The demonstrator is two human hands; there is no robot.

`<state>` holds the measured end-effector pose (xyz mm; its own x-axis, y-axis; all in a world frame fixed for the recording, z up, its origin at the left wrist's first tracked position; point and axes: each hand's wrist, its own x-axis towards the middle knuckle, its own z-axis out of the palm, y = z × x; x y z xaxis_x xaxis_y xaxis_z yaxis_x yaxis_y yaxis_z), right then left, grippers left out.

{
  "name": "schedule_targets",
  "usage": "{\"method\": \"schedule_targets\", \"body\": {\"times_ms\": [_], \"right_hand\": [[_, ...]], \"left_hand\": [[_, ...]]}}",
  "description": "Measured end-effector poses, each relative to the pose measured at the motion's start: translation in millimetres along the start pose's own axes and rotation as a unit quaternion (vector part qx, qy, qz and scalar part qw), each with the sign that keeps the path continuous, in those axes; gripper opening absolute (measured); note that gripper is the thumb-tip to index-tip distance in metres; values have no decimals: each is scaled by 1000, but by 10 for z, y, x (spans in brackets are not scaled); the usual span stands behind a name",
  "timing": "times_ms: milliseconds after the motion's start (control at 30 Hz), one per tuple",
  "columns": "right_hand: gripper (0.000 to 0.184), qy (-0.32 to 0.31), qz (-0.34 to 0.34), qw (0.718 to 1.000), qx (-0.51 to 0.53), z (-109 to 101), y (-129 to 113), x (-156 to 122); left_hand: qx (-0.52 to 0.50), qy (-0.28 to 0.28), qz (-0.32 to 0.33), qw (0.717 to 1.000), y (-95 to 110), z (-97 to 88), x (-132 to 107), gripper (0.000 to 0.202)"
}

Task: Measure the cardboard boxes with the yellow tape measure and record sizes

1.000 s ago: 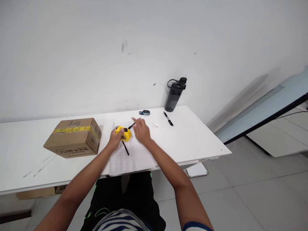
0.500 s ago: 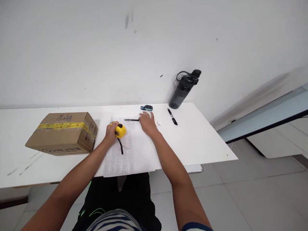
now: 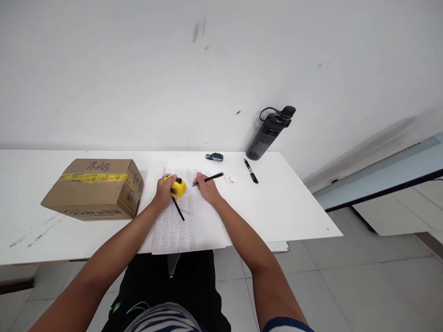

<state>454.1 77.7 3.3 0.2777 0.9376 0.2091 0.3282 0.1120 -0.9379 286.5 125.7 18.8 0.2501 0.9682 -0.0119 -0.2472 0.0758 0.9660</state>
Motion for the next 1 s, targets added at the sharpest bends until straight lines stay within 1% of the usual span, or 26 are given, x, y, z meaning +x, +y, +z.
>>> {"method": "schedule_targets", "body": {"times_ms": [67, 133, 233, 300, 400, 567, 733, 900, 1000], "right_hand": [[58, 12, 10, 999, -40, -3, 11, -10], [51, 31, 14, 998, -53, -15, 19, -24], [47, 26, 25, 998, -58, -21, 30, -30], [46, 17, 17, 997, -73, -17, 38, -24], [45, 22, 10, 996, -91, -11, 44, -18], [44, 14, 9, 995, -94, -17, 34, -26], [44, 1, 10, 996, -90, -23, 27, -28], [44, 44, 27, 994, -96, -35, 25, -19], [45, 18, 29, 995, -90, -42, 18, -18]], "left_hand": [[2, -2, 3, 1000, 0, 0, 0, 36], [1, -7, 5, 1000, -2, 0, -1, 36], [-8, -8, 5, 1000, -12, 0, 1, 36], [-13, -6, 4, 1000, -22, 1, 5, 36], [-17, -6, 2, 1000, -31, 2, 12, 37], [-18, -15, -8, 1000, -30, -4, 15, 36], [-8, -16, 1, 1000, -22, -5, 15, 33], [-11, -15, -7, 1000, -27, 1, 17, 31], [-9, -17, 0, 1000, -31, 1, 17, 32]]}}
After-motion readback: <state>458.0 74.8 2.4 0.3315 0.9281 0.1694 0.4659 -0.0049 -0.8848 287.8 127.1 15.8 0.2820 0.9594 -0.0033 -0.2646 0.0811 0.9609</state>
